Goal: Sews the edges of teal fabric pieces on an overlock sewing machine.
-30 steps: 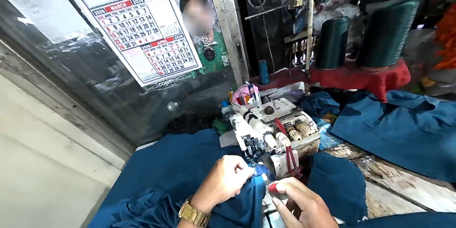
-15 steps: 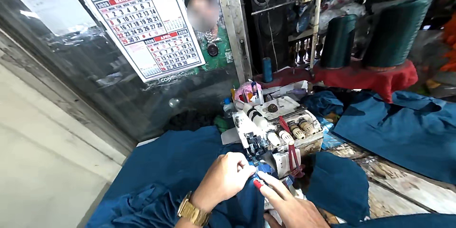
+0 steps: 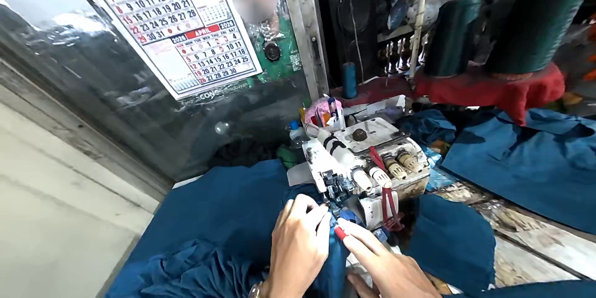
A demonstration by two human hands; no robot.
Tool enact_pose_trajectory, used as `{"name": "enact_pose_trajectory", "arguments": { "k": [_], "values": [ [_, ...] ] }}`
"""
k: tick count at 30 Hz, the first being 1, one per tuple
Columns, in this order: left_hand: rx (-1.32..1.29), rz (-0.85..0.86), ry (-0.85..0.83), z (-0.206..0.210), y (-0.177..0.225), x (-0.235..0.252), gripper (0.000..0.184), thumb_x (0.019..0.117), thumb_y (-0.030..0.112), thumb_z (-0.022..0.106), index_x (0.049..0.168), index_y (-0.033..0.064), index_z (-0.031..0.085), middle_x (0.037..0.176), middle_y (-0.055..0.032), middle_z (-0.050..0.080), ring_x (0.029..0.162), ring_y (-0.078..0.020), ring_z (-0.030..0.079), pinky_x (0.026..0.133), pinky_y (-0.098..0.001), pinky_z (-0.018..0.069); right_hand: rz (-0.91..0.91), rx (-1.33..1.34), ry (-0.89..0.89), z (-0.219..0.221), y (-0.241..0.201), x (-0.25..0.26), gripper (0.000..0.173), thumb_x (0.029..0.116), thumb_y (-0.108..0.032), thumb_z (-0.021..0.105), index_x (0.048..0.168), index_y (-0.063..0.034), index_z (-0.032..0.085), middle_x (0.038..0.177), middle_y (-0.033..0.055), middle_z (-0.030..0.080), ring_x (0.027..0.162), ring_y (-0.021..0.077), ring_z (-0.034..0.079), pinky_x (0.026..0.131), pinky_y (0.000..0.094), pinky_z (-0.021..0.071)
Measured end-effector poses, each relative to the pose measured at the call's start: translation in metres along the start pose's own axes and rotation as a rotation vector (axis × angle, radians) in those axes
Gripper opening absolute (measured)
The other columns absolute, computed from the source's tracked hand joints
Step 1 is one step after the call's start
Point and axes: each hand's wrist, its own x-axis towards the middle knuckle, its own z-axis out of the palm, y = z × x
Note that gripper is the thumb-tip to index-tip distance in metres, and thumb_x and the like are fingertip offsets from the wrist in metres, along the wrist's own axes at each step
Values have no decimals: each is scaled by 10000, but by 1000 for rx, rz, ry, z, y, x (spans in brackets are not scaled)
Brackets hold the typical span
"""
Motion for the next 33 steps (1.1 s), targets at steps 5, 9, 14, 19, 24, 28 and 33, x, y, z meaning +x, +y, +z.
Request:
{"name": "enact_pose_trajectory", "arguments": {
  "k": [5,9,14,19,24,28,33],
  "values": [
    [28,-6,43,5,-1,-4,295,999,396,545,1099,299,805,1053,74,682,1020,-120,614,872,-343,516,-31,38,29,4,3,0,572,954,-241,677,1501,-191,519,1665,-41,335,1070,177,712,717,414,631],
    [27,4,96,-7,15,-21,304,983,381,539,1141,297,784,1097,71,683,1065,-128,617,888,-361,516,-85,113,67,3,16,-1,502,978,-264,659,1467,-219,560,1660,-45,345,1003,174,726,720,433,633],
    [3,25,77,-6,9,-31,289,990,411,543,1156,363,774,1104,101,670,1069,-124,586,885,-361,486,-10,40,140,5,19,-3,479,945,-275,671,1417,-308,595,1566,88,419,907,191,712,651,405,625],
    [-11,24,84,-6,9,-36,305,978,409,560,1206,372,760,1144,105,669,1118,-127,572,891,-378,481,41,87,102,8,26,-10,490,973,-288,649,1455,-308,563,1153,73,627,840,194,669,651,414,589],
    [-153,-63,-20,-3,-34,2,254,989,496,558,1123,428,763,1389,57,590,1305,-211,516,1037,-533,446,41,201,-58,1,9,8,590,1034,-326,565,1594,-261,390,918,71,736,765,253,710,712,511,592],
    [-424,-180,-139,9,-69,30,273,1036,407,547,1207,277,714,1552,7,480,1463,-170,409,1174,-442,411,69,229,-322,-1,-12,41,692,1064,-483,434,1669,-304,148,1011,128,725,919,325,710,829,579,560],
    [-167,-134,35,-19,-46,-25,203,939,217,585,1027,151,756,1019,7,726,984,-120,689,857,-363,596,-38,380,-79,15,-6,13,395,1085,-400,461,1405,-198,576,1013,50,736,868,203,720,778,481,591]
  ]
}}
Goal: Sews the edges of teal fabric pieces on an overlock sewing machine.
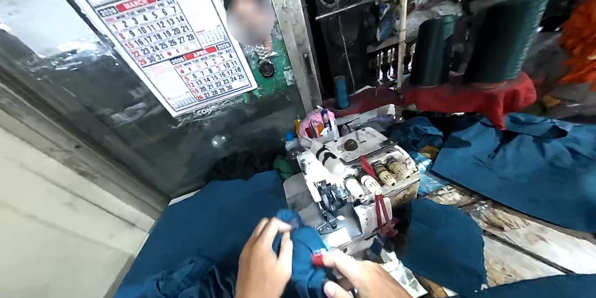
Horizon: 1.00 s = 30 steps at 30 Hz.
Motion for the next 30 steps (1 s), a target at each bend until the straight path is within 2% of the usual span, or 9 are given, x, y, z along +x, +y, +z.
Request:
{"name": "enact_pose_trajectory", "arguments": {
  "k": [3,7,12,15,17,20,23,26,30],
  "values": [
    [-48,155,7,4,55,-55,119,895,192,695,957,140,781,884,-41,701,847,-165,682,729,-363,592,84,230,363,5,20,-25,170,1002,-269,666,1088,-142,740,978,-26,753,814,92,722,729,340,641],
    [-209,272,-154,9,90,-53,232,961,179,649,1147,213,785,1082,6,745,1077,-128,679,947,-353,567,121,495,789,-6,38,-20,145,889,-102,771,1010,-39,720,900,71,740,750,188,715,646,317,627],
    [-483,157,103,-47,62,-12,134,978,142,633,1036,114,751,950,6,717,822,-115,689,714,-298,618,-14,529,165,2,-20,-48,347,941,-269,759,1174,-47,627,986,61,739,894,169,732,807,416,638],
    [-99,180,-29,-49,43,1,186,999,326,613,1076,281,777,1155,111,691,1111,-63,640,954,-352,569,55,452,-262,13,-21,-39,327,1011,-385,649,1070,-71,720,923,37,746,867,144,725,804,433,612],
    [-65,216,-102,-68,34,-6,183,992,375,631,1079,305,776,1249,97,670,1207,-105,605,1017,-431,528,198,788,-150,-2,-30,-44,362,1076,-339,537,1241,-40,660,1102,63,749,1035,174,721,956,422,600],
    [-467,226,-230,-88,33,-38,423,880,449,795,1208,190,726,1245,-23,682,1189,-202,634,1008,-457,563,266,1256,-67,-31,-32,-55,447,1097,-422,415,1339,-94,597,1206,124,712,1106,243,697,952,482,588],
    [-281,257,-373,-60,30,-60,406,876,440,776,1229,256,698,1437,24,565,1337,-174,519,1101,-475,459,100,1365,-225,-38,-33,-61,485,1008,-537,568,1344,-195,641,1266,61,703,1172,176,669,1006,422,559],
    [-459,285,-73,-66,18,-52,190,946,148,590,1085,151,719,1193,-23,709,1153,-198,663,979,-456,575,-62,1077,-279,-48,-33,-67,503,951,-307,728,1412,-190,566,1306,5,685,1208,147,645,1058,385,532],
    [-509,292,111,-101,41,-50,159,1014,221,506,1059,128,626,859,38,661,746,-35,632,638,-219,555,-79,832,-225,-62,-22,-71,343,947,-149,727,1286,-156,673,1181,31,732,1081,161,696,967,400,585]
  ]
}}
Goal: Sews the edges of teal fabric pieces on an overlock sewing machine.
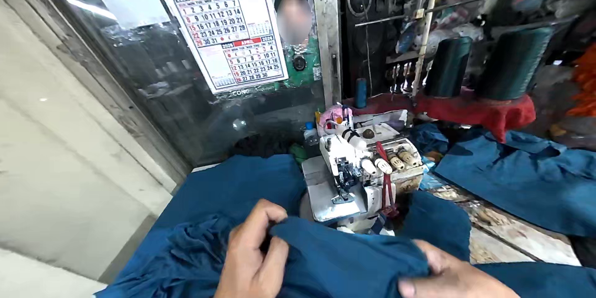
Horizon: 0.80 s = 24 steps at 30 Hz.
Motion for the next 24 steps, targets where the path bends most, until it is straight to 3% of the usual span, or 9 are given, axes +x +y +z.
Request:
{"name": "enact_pose_trajectory", "arguments": {
  "k": [3,5,7,9,12,15,18,21,24],
  "values": [
    [244,-140,-297,-6,-31,-30,238,1027,372,590,1051,152,678,781,0,683,662,-111,652,574,-355,561,-32,167,336,-8,-15,-11,168,991,-220,673,1135,-186,752,1068,38,764,953,140,734,863,367,627],
    [487,-254,-364,-29,-82,-60,288,1031,384,569,1084,142,716,849,-65,728,748,-225,716,659,-506,599,27,179,475,-13,-24,-22,140,996,-210,662,1085,-151,753,1011,58,770,889,147,746,804,354,640],
    [609,-333,-328,-64,-116,-76,324,1035,372,560,1102,102,726,929,-124,744,839,-299,734,743,-591,591,125,14,439,-18,-25,-33,172,986,-208,680,1140,-150,729,1042,35,764,920,139,736,828,342,632],
    [675,-317,-268,-98,-117,-69,357,1035,407,559,1099,99,728,970,-118,749,877,-287,735,769,-579,593,218,-255,236,-25,-21,-35,398,940,-260,758,1310,-166,646,1150,23,726,1000,141,703,870,352,611],
    [746,-146,-91,-140,-83,-27,338,1041,359,539,1099,82,724,995,-98,732,872,-216,714,780,-482,603,449,-769,91,-23,-21,-21,807,790,-517,841,1447,-188,506,1261,19,669,1159,146,646,1005,454,554],
    [655,-36,61,-165,-38,9,332,1011,360,585,1135,74,699,979,-56,703,826,-120,663,761,-355,575,200,-889,468,-26,-24,-7,471,901,-342,750,1331,-208,611,1129,5,714,989,141,703,863,432,614],
    [500,-197,-307,-185,-29,4,355,886,508,735,1023,181,760,818,50,707,682,-61,652,625,-304,576,-108,-890,806,-45,-37,-18,456,890,-143,633,1340,-204,601,1088,34,712,836,190,719,673,418,642],
    [540,-254,-466,-208,9,10,208,919,175,706,1031,5,746,930,-111,716,800,-194,695,745,-403,603,-172,-960,1048,-55,-36,-39,496,754,-206,683,1242,-164,609,980,26,685,749,180,683,570,387,590],
    [696,-300,-161,-210,60,23,209,938,-34,550,1074,-149,659,1006,-277,651,890,-325,651,818,-478,553,-56,-477,1108,-25,-11,-26,285,936,-116,636,1206,-30,616,958,84,701,702,191,702,541,377,617]
  ]
}}
